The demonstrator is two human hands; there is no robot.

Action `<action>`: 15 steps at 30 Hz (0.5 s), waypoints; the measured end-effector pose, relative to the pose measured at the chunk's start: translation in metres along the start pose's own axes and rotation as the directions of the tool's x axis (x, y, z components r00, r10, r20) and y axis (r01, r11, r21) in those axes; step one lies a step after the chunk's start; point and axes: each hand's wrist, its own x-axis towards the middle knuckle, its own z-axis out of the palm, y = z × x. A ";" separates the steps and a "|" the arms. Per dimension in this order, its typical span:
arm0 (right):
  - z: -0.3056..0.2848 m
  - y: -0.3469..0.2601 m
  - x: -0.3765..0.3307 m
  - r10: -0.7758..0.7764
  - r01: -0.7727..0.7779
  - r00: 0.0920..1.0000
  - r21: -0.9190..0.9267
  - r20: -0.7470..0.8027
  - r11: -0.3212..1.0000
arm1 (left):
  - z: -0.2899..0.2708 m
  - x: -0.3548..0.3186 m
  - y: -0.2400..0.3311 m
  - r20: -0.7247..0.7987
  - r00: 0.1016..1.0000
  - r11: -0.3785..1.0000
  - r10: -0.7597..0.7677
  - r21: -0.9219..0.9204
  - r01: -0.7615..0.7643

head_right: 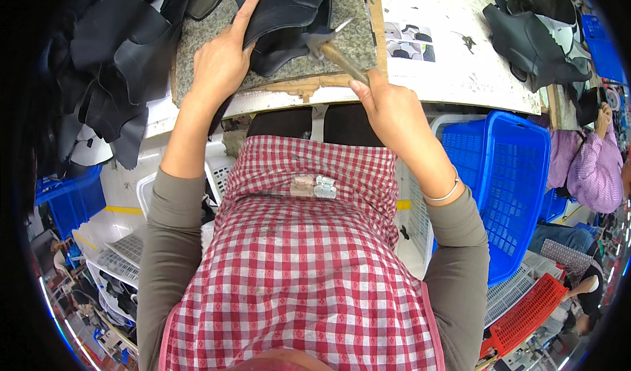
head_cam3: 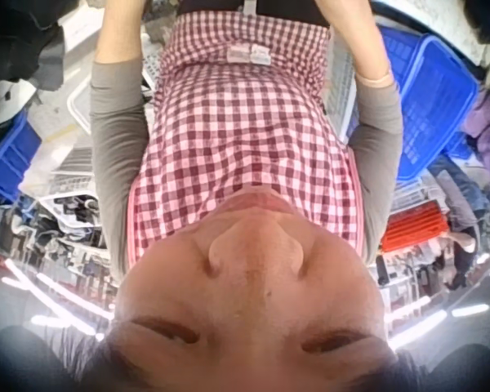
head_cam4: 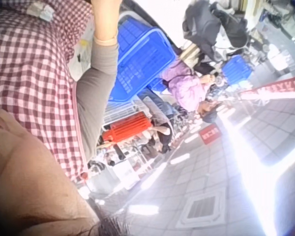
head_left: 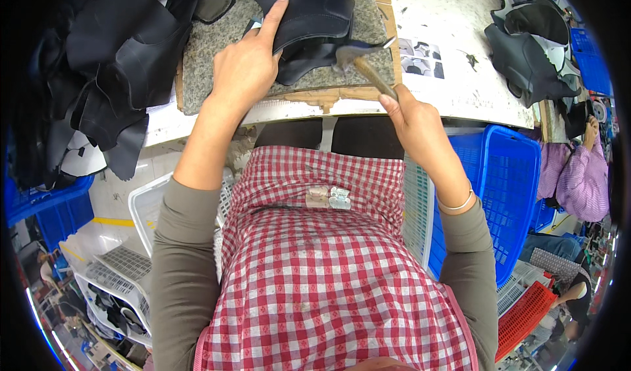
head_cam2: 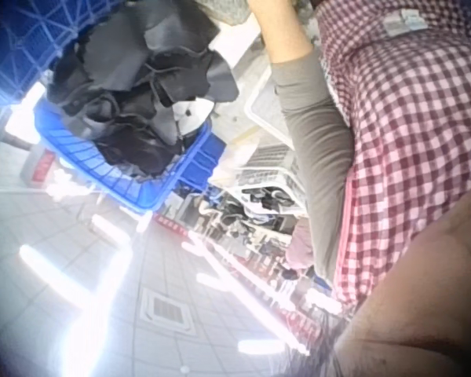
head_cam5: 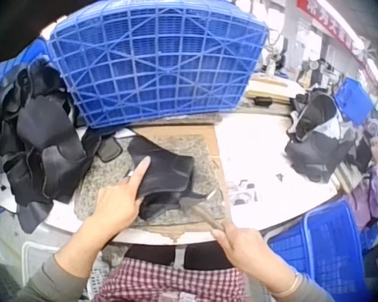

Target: The person repeatedly taps black shoe uppers with a hammer on a workbench to shape them, then uses a pen to mark white shoe parts. Items are handled one at a time and placed into blue baskets.

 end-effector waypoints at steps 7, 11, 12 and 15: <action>-0.012 -0.026 0.051 -0.123 0.117 0.991 -0.103 -0.055 0.988 | 0.008 0.008 -0.027 0.000 1.000 0.908 -0.016 -0.418 0.014; -0.020 -0.035 0.056 -0.088 0.082 0.995 -0.145 -0.039 0.986 | 0.017 0.010 -0.042 -0.063 0.997 0.842 0.032 -0.537 -0.061; -0.021 -0.035 0.055 0.019 -0.025 0.999 -0.135 -0.049 0.990 | 0.020 0.010 -0.043 -0.067 0.997 0.842 0.027 -0.536 -0.059; -0.014 -0.029 0.052 -0.160 0.159 0.987 -0.090 -0.009 0.983 | 0.027 0.007 -0.045 -0.082 0.997 0.804 0.012 -0.591 -0.058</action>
